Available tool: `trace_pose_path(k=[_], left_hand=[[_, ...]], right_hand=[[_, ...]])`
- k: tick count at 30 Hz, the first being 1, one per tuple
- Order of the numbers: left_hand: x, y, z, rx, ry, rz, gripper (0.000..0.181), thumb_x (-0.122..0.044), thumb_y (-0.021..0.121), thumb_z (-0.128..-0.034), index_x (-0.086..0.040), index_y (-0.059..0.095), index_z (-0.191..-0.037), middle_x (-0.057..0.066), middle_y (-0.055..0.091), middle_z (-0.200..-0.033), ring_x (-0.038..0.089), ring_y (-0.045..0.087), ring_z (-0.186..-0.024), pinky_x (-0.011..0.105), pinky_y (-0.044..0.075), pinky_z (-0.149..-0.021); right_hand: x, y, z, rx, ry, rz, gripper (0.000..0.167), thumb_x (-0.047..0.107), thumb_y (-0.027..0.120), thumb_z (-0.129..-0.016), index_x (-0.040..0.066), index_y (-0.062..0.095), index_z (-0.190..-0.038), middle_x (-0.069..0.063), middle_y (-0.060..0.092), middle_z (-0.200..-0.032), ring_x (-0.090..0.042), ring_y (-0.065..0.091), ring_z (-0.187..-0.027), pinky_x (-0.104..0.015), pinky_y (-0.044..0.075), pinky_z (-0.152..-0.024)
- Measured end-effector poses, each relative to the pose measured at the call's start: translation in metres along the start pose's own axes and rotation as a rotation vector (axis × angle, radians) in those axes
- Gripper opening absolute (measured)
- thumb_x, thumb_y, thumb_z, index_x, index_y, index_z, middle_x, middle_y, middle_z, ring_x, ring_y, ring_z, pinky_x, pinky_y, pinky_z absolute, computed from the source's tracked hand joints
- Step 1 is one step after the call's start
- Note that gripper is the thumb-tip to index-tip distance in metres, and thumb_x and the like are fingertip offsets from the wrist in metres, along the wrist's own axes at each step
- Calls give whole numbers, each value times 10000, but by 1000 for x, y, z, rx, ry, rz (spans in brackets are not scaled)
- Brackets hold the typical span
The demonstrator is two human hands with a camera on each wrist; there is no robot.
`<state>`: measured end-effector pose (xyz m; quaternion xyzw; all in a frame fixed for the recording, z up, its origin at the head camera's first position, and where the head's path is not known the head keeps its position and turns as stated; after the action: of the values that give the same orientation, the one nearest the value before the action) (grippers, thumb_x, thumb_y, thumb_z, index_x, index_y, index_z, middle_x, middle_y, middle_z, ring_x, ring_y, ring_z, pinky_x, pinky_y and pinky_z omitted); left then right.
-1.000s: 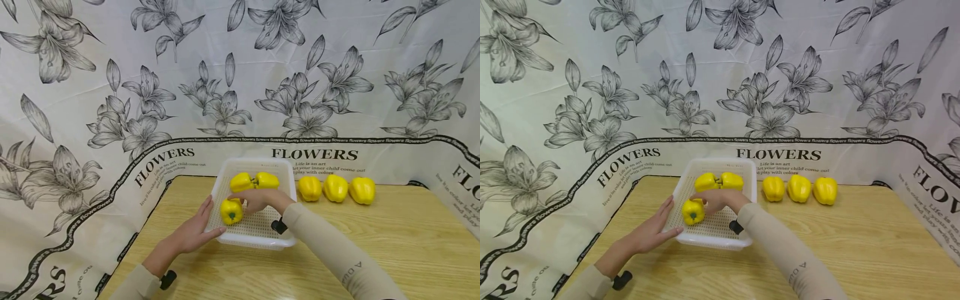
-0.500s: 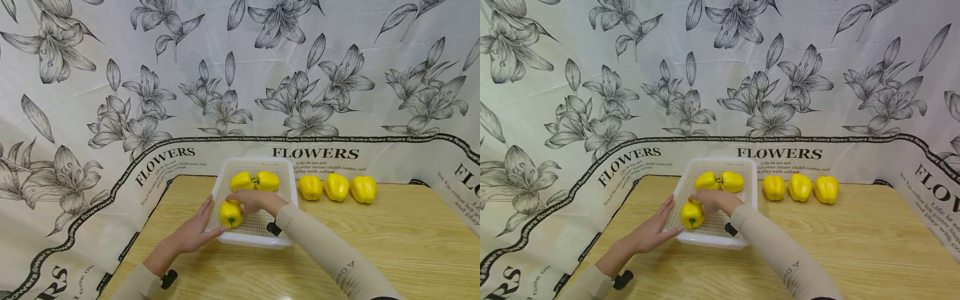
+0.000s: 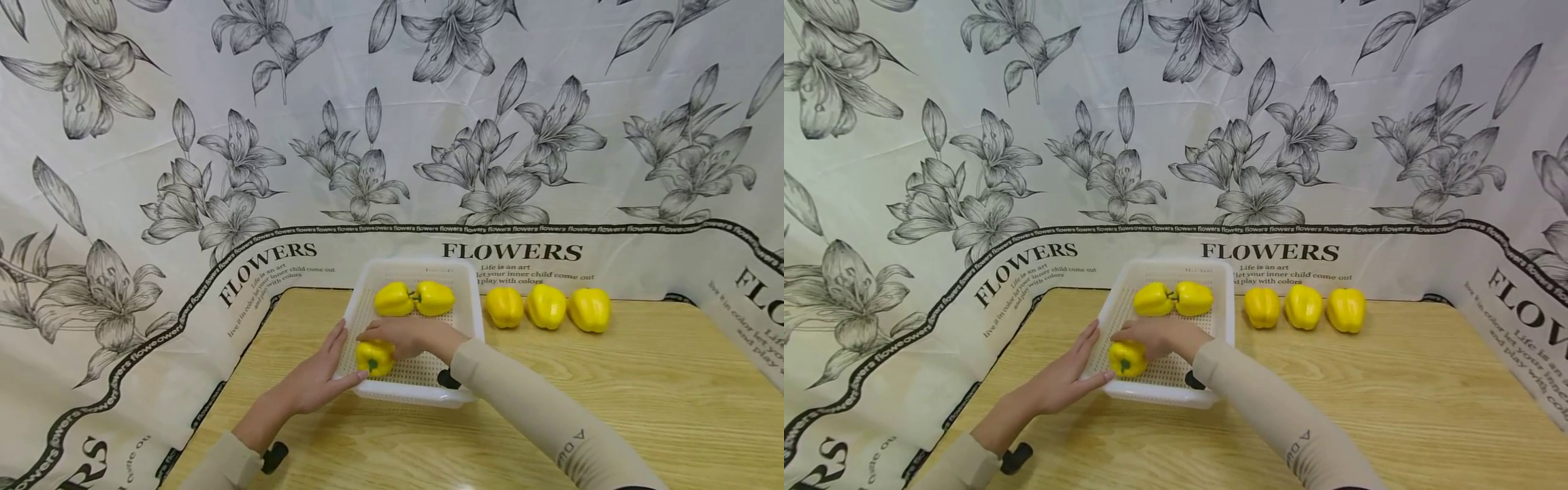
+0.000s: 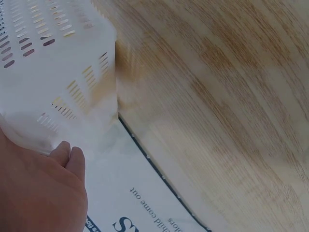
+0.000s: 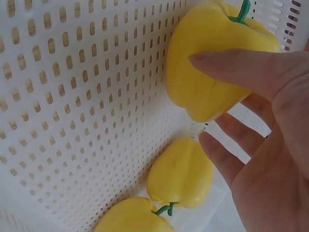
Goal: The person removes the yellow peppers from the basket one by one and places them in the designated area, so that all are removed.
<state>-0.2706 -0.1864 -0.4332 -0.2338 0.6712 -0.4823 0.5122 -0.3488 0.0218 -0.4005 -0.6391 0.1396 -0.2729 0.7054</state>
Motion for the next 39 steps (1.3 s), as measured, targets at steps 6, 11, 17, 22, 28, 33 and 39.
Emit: trace_pose_path(k=[6,11,17,22,28,33,39], left_hand=[[-1,-1,-1,-2,-5,-1,1049,-774,429,-947,-114,17,-1652,-22,-104,-1719,360,330,-1492,523,365,-1175],[-2,0,0,1,-18,-1,1057,-778,436,-942,-114,20,-1652,-40,-120,-1711,361,329,-1493,526,367,-1172],[-2,1,1,-6,-17,-10,1064,-784,436,-938,-106,33,-1651,-22,-96,-1720,364,320,-1498,540,363,-1171],[-3,0,1,-7,-16,-10,1030,-732,465,-963,-98,34,-1650,-24,-107,-1714,370,325,-1494,545,367,-1167],[-3,0,2,-2,-16,-3,1014,-705,482,-973,-96,38,-1651,-18,-109,-1715,381,332,-1488,560,373,-1158],[-3,0,1,-3,-12,7,1009,-694,488,-977,-95,35,-1651,-21,-112,-1712,378,315,-1497,556,361,-1166],[-2,0,0,-8,-9,3,1007,-690,493,-976,-98,36,-1651,-2,-91,-1720,377,324,-1493,553,367,-1164]], right_hand=[[-2,-1,3,21,77,-46,745,180,855,-841,174,506,-1499,1,571,-1367,-157,559,-1237,-383,469,-1094],[-11,0,7,3,125,-170,697,320,840,-863,91,524,-1441,-31,602,-1348,-155,577,-1200,-355,468,-1085],[-16,-3,15,-58,154,-351,691,399,799,-893,82,509,-1435,-62,625,-1349,-207,579,-1244,-415,456,-1102],[-18,-7,20,-99,157,-417,843,437,747,-929,109,336,-1587,-138,562,-1461,-264,550,-1309,-443,442,-1118],[-20,-16,25,-181,138,-526,756,407,724,-953,108,379,-1556,-126,597,-1394,-243,609,-1190,-435,512,-1028],[-23,-25,29,-264,195,-584,729,427,722,-949,123,411,-1534,-85,613,-1353,-217,608,-1151,-443,507,-1023],[-25,-35,37,-316,254,-757,712,391,732,-948,120,409,-1521,-126,602,-1312,-241,641,-1067,-414,594,-892]])
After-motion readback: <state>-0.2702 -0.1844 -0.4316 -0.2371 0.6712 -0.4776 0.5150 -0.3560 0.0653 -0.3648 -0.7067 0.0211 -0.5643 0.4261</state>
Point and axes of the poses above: each hand's wrist, its own z-axis away from the middle knuckle, its own y-axis out of the palm, x = y × z, the point moved 2 cm from there along -z, towards the middle knuckle
